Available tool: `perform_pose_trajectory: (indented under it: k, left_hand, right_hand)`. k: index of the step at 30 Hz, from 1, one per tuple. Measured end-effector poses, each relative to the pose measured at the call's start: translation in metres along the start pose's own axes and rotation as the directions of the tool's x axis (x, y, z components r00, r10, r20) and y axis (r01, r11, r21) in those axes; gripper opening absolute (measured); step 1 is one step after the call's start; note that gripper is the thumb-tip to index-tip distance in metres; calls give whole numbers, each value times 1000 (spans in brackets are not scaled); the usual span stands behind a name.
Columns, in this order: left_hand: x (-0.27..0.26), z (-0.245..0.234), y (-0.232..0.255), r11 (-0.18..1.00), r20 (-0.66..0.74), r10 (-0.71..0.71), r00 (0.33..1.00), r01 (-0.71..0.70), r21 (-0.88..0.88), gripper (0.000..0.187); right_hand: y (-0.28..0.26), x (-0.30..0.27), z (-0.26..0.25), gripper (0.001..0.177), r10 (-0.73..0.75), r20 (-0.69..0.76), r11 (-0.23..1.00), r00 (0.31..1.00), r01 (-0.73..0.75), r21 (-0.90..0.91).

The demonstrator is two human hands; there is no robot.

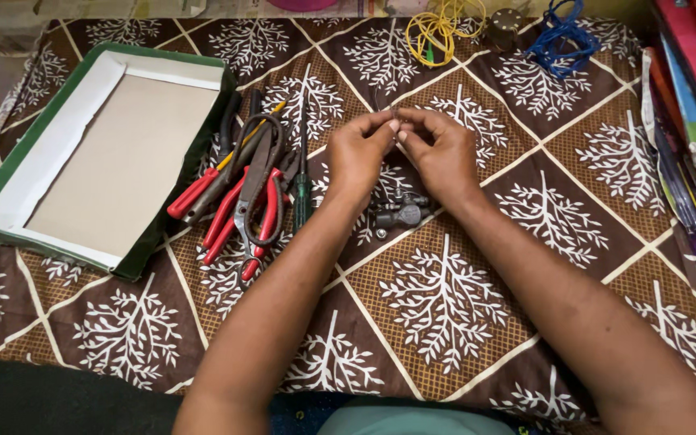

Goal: The person assembles small electrical components on a patterned tablecloth. They use pliers and a screwdriver to manipulate wires and connectors, repeatedly picking up and adjusting small parts. The workspace includes a green box, coiled wires, and various tools.

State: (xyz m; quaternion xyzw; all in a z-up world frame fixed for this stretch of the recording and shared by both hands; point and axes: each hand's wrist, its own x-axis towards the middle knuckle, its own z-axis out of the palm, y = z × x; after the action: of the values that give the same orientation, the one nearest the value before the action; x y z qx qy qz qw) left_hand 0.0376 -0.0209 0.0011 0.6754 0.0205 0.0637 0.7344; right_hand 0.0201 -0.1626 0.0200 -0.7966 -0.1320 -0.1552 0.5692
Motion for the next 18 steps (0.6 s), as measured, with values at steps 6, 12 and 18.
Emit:
perform_pose_trajectory:
  k: [6, 12, 18]
  left_hand:
    - [20, 16, 1, 999, -87, 41, 995, -41, -6, 16]
    - [30, 16, 7, 981, -152, 55, 987, -25, 194, 12]
    - [49, 19, 3, 873, -220, 75, 973, 42, 486, 10]
  right_hand:
    - [7, 15, 1, 25, 11, -47, 999, 999, -13, -33]
    - [14, 31, 7, 18, 27, -43, 997, 999, -30, -75]
    - [25, 42, 14, 19, -2, -72, 988, 997, -9, -151]
